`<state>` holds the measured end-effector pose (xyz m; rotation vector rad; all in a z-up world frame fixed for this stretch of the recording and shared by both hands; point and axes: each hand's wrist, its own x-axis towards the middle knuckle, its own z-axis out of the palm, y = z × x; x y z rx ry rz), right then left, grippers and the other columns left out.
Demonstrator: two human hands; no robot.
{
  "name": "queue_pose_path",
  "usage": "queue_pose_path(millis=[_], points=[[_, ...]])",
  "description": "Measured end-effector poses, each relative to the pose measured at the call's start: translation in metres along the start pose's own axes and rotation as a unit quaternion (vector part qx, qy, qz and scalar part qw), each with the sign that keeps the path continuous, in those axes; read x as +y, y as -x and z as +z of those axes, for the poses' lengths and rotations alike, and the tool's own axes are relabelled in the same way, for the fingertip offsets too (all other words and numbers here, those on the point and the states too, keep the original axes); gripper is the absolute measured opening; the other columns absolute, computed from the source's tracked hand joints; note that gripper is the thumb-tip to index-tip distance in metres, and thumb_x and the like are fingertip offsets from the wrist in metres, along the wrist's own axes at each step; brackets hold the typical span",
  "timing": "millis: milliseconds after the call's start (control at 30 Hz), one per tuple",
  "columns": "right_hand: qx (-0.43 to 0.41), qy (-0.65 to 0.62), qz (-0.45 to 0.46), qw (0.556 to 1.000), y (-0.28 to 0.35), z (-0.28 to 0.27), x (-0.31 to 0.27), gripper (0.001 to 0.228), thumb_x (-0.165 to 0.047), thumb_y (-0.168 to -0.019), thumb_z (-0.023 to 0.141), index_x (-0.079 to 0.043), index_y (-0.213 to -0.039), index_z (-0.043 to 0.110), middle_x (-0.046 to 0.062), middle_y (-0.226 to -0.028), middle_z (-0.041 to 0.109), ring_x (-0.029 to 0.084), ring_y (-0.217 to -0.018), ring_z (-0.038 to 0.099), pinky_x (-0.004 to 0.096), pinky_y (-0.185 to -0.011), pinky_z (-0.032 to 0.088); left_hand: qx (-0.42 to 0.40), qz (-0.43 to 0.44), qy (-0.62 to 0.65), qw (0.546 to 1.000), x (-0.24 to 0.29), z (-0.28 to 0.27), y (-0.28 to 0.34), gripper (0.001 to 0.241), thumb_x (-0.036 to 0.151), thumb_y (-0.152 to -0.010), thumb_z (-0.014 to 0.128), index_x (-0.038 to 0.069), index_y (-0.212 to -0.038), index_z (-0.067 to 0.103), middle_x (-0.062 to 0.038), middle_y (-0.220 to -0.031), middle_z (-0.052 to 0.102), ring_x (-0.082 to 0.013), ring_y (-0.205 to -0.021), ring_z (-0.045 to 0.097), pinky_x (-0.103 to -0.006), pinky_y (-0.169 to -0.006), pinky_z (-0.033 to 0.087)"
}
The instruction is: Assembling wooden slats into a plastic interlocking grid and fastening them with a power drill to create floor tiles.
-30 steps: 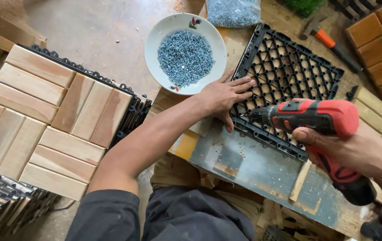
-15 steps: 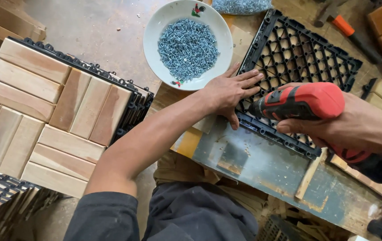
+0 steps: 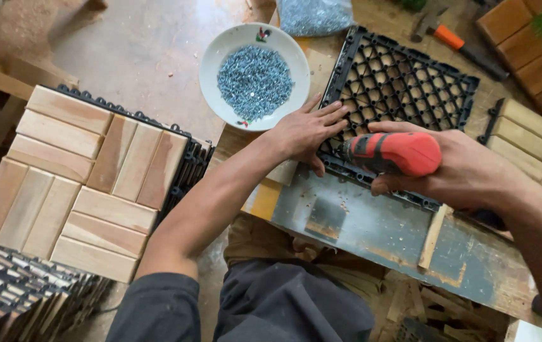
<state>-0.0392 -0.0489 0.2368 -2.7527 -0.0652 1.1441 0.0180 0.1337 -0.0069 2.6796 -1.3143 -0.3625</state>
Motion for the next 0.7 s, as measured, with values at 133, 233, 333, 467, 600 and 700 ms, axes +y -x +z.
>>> queue_pose_path(millis=[133,233,333,467,600,700], points=[[0.103,-0.307,-0.039,0.945,0.020,0.020,0.056,0.084,-0.011,-0.074,0.078,-0.019,-0.156,0.060,0.021,-0.075,0.071,0.031,-0.055,0.064,0.043,-0.054,0.057,0.384,-0.090,0.117,0.911,-0.018,-0.006,0.040,0.041,0.040,-0.096,0.074,0.007,-0.121,0.072,-0.015,-0.118,0.074,-0.0272,-0.110,0.068,-0.0422,-0.099,0.052],[0.141,-0.438,-0.086,0.884,0.017,0.050,0.103,0.079,-0.011,-0.084,0.064,-0.007,-0.161,0.046,0.028,-0.084,0.064,0.039,-0.056,0.062,0.051,-0.052,0.055,0.266,-0.446,0.127,0.845,-0.044,0.010,0.056,0.050,0.042,-0.096,0.070,0.009,-0.132,0.064,-0.013,-0.130,0.059,-0.0305,-0.120,0.052,-0.0482,-0.103,0.045],[0.154,-0.460,-0.165,0.859,0.014,0.067,0.126,0.074,-0.051,-0.084,0.061,0.000,-0.137,0.058,0.022,-0.062,0.063,0.029,-0.048,0.063,0.041,-0.041,0.054,0.284,-0.472,0.196,0.811,-0.066,0.020,0.055,0.033,0.038,-0.091,0.079,0.014,-0.114,0.076,-0.007,-0.117,0.062,-0.0293,-0.113,0.055,-0.0480,-0.100,0.046],[0.190,-0.523,-0.121,0.822,0.011,0.090,0.149,0.056,-0.043,-0.091,0.063,0.004,-0.121,0.058,0.024,-0.074,0.062,0.032,-0.053,0.062,0.045,-0.047,0.055,0.314,-0.459,0.212,0.804,-0.067,0.021,0.054,0.014,0.031,-0.090,0.079,0.020,-0.099,0.078,-0.003,-0.106,0.067,-0.0282,-0.106,0.059,-0.0498,-0.097,0.044],[0.187,-0.505,-0.109,0.835,0.018,0.097,0.156,0.057,-0.048,-0.090,0.062,0.003,-0.116,0.064,0.021,-0.065,0.066,0.028,-0.051,0.064,0.039,-0.047,0.056,0.467,-0.391,0.184,0.771,-0.059,0.010,0.054,0.011,0.022,-0.093,0.074,0.017,-0.100,0.081,-0.004,-0.100,0.069,-0.0248,-0.091,0.064,-0.0466,-0.081,0.052],[0.215,-0.505,-0.144,0.823,0.021,0.105,0.153,0.055,-0.047,-0.089,0.064,0.002,-0.113,0.062,0.020,-0.065,0.068,0.027,-0.050,0.067,0.036,-0.043,0.058,0.495,-0.344,0.314,0.734,-0.032,0.005,0.042,0.013,0.018,-0.095,0.069,0.013,-0.104,0.078,-0.007,-0.100,0.072,-0.0207,-0.086,0.067,-0.0349,-0.077,0.059]])
